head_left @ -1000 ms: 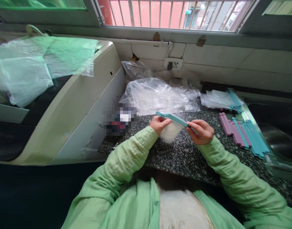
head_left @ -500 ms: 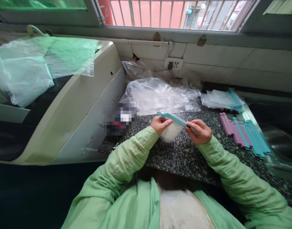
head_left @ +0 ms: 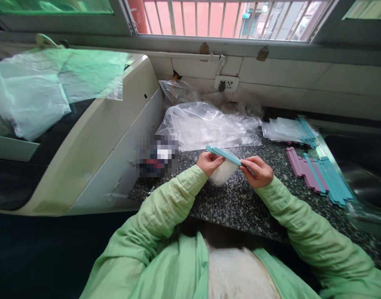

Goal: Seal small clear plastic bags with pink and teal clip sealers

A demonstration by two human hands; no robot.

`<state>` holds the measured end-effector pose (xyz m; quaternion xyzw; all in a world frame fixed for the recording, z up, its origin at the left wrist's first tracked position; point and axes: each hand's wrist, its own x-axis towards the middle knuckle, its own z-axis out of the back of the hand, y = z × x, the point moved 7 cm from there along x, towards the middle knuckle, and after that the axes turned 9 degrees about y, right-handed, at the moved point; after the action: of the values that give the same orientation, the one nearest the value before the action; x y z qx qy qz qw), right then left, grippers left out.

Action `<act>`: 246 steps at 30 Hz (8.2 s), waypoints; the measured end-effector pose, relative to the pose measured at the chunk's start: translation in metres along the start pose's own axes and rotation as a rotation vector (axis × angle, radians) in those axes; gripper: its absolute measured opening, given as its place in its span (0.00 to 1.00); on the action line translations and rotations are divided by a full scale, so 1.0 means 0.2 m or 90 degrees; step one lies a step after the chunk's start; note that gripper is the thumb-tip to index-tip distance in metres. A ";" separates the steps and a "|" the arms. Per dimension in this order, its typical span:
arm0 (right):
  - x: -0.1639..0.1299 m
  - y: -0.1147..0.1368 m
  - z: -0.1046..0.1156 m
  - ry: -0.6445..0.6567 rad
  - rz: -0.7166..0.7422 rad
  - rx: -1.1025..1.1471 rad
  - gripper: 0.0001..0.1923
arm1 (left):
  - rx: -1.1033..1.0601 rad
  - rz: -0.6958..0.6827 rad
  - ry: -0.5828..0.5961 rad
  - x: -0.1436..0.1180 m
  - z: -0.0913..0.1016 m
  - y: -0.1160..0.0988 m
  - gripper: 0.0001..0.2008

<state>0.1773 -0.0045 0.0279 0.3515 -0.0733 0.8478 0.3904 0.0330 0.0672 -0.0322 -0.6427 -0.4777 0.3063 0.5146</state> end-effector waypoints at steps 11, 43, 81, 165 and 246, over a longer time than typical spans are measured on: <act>0.01 0.02 0.00 -0.004 0.015 0.021 0.10 | -0.005 0.002 -0.003 0.00 0.00 -0.02 0.21; 0.00 0.06 -0.03 0.015 0.018 -0.064 0.09 | 0.102 -0.013 -0.076 -0.03 0.04 -0.15 0.23; 0.00 0.04 -0.11 0.154 -0.234 0.283 0.09 | 0.129 -0.053 0.112 -0.02 -0.03 -0.14 0.21; -0.01 -0.15 0.06 -0.051 -0.221 0.148 0.07 | 0.295 -0.015 0.249 -0.02 -0.14 -0.07 0.25; -0.02 -0.11 -0.12 0.106 -0.384 0.349 0.14 | 0.111 -0.156 -0.067 -0.01 0.06 -0.23 0.18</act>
<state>0.1811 0.0172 0.0040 0.3782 0.2929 0.7092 0.5178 0.0080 0.0708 0.0084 -0.5156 -0.5508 0.3149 0.5759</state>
